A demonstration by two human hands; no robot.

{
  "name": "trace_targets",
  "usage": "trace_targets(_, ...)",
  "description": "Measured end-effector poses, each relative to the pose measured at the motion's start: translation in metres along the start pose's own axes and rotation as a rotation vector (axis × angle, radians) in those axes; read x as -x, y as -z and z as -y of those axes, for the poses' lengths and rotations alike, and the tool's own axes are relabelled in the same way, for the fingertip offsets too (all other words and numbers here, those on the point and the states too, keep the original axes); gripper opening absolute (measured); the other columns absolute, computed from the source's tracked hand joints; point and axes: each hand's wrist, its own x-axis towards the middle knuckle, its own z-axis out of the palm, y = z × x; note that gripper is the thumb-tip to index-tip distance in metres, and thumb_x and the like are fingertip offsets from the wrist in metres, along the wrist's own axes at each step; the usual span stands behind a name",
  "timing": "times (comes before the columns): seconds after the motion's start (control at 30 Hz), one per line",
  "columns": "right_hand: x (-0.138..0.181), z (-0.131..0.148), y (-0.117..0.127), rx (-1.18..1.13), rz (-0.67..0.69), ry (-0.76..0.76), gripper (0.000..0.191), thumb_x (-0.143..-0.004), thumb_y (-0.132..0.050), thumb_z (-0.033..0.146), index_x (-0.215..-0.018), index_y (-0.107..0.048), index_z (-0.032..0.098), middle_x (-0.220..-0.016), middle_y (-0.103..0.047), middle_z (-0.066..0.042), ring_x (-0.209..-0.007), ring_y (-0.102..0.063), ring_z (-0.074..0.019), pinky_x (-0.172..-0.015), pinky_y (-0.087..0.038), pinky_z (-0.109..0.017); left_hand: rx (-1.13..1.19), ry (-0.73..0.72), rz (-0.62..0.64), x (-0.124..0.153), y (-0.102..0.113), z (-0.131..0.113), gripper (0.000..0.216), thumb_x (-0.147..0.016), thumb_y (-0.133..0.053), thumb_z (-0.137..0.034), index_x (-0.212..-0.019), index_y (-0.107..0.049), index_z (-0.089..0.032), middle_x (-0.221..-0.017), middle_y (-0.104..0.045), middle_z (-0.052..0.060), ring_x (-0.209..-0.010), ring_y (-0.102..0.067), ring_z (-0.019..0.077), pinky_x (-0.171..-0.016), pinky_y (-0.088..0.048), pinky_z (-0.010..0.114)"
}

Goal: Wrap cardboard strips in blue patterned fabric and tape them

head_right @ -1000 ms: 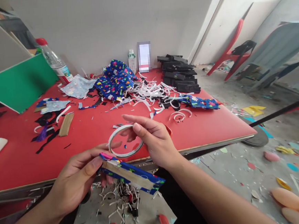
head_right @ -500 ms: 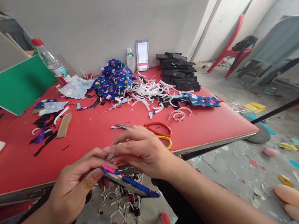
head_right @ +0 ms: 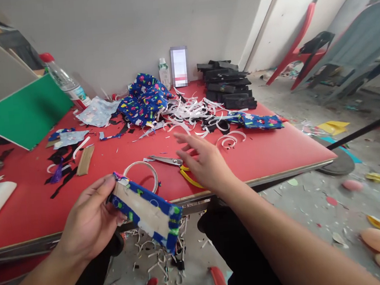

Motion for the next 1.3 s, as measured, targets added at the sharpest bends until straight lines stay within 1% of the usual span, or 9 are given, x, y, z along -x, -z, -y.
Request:
trace_targets(0.13,0.013,0.026,-0.012,-0.179,0.154,0.104,0.025,-0.104,-0.061,0.032,-0.111,-0.081,0.019,-0.105,-0.083,-0.009,-0.096,-0.077,-0.0188,-0.088,-0.062,-0.035,-0.119,-0.031,0.068,0.003,0.001,0.006,0.029,-0.092,-0.077,-0.044,-0.081,-0.07,-0.018,-0.063,-0.063,-0.002,-0.048,-0.061,0.0117,-0.043,-0.05,0.02)
trace_targets(0.33,0.015,0.045,0.004,-0.167,0.356,0.218,0.021,-0.103,-0.066,0.031,-0.117,-0.081,0.024,-0.112,-0.083,-0.007,-0.103,-0.077,-0.0217,-0.092,-0.061,-0.036,-0.295,-0.091,0.188,0.008,0.003,0.009,0.028,-0.099,-0.069,-0.044,-0.097,-0.078,-0.017,-0.084,-0.069,0.005,-0.064,-0.068,0.0164,-0.058,-0.063,0.029)
trace_targets(0.4,0.013,0.049,0.013,-0.108,0.307,0.18,0.021,-0.104,-0.065,0.033,-0.113,-0.082,0.025,-0.106,-0.084,-0.007,-0.097,-0.078,-0.022,-0.087,-0.062,-0.035,-0.335,-0.098,0.173,0.01,0.001,0.008,0.028,-0.098,-0.07,-0.044,-0.099,-0.079,-0.017,-0.088,-0.068,0.005,-0.064,-0.069,0.0159,-0.06,-0.065,0.029)
trace_targets(0.57,0.025,0.074,0.004,0.043,-0.068,0.183,0.009,-0.093,-0.081,0.028,-0.101,-0.079,0.025,-0.095,-0.08,-0.005,-0.084,-0.073,-0.0201,-0.078,-0.06,-0.034,-0.387,-0.276,0.102,0.017,-0.011,0.014,0.018,-0.096,-0.073,-0.035,-0.093,-0.082,-0.02,-0.099,-0.064,0.005,-0.082,-0.069,0.0163,-0.072,-0.066,0.028)
trace_targets(0.7,0.036,0.09,-0.017,-0.022,-0.009,0.193,0.013,-0.087,-0.085,0.021,-0.091,-0.073,0.024,-0.084,-0.075,-0.001,-0.079,-0.07,-0.0179,-0.072,-0.058,-0.031,-0.44,-0.417,0.072,0.02,-0.018,0.021,0.016,-0.099,-0.069,-0.027,-0.097,-0.084,-0.024,-0.094,-0.065,0.004,-0.081,-0.064,0.0138,-0.071,-0.059,0.023)
trace_targets(0.83,0.037,0.09,-0.025,-0.037,-0.039,0.205,0.011,-0.09,-0.08,0.017,-0.091,-0.072,0.024,-0.086,-0.075,-0.001,-0.083,-0.072,-0.0189,-0.075,-0.058,-0.033,-0.459,-0.443,0.047,0.018,-0.02,0.024,0.017,-0.099,-0.068,-0.023,-0.093,-0.084,-0.025,-0.092,-0.065,0.004,-0.077,-0.061,0.0134,-0.062,-0.053,0.022)
trace_targets(1.03,0.043,0.084,-0.029,-0.062,-0.093,0.261,0.009,-0.094,-0.078,0.019,-0.092,-0.072,0.024,-0.088,-0.08,-0.001,-0.082,-0.074,-0.0196,-0.079,-0.057,-0.036,-0.45,-0.431,0.034,0.02,-0.023,0.022,0.017,-0.096,-0.069,-0.019,-0.089,-0.084,-0.025,-0.086,-0.064,0.002,-0.074,-0.06,0.0125,-0.062,-0.053,0.021)
trace_targets(1.17,0.046,0.082,-0.035,0.003,-0.086,0.37,0.007,-0.095,-0.076,0.018,-0.09,-0.072,0.022,-0.089,-0.079,-0.003,-0.08,-0.071,-0.0192,-0.072,-0.054,-0.036,-0.432,-0.427,0.024,0.019,-0.025,0.022,0.016,-0.093,-0.071,-0.017,-0.087,-0.084,-0.024,-0.083,-0.064,0.001,-0.074,-0.061,0.0117,-0.064,-0.054,0.019)
trace_targets(1.3,0.037,0.079,-0.024,0.089,-0.034,0.415,0.004,-0.097,-0.073,0.022,-0.093,-0.074,0.02,-0.091,-0.078,-0.004,-0.081,-0.069,-0.0198,-0.074,-0.052,-0.036,-0.362,-0.308,0.019,0.015,-0.019,0.025,0.011,-0.093,-0.077,-0.029,-0.089,-0.082,-0.02,-0.088,-0.068,0.003,-0.077,-0.065,0.0137,-0.068,-0.058,0.023)
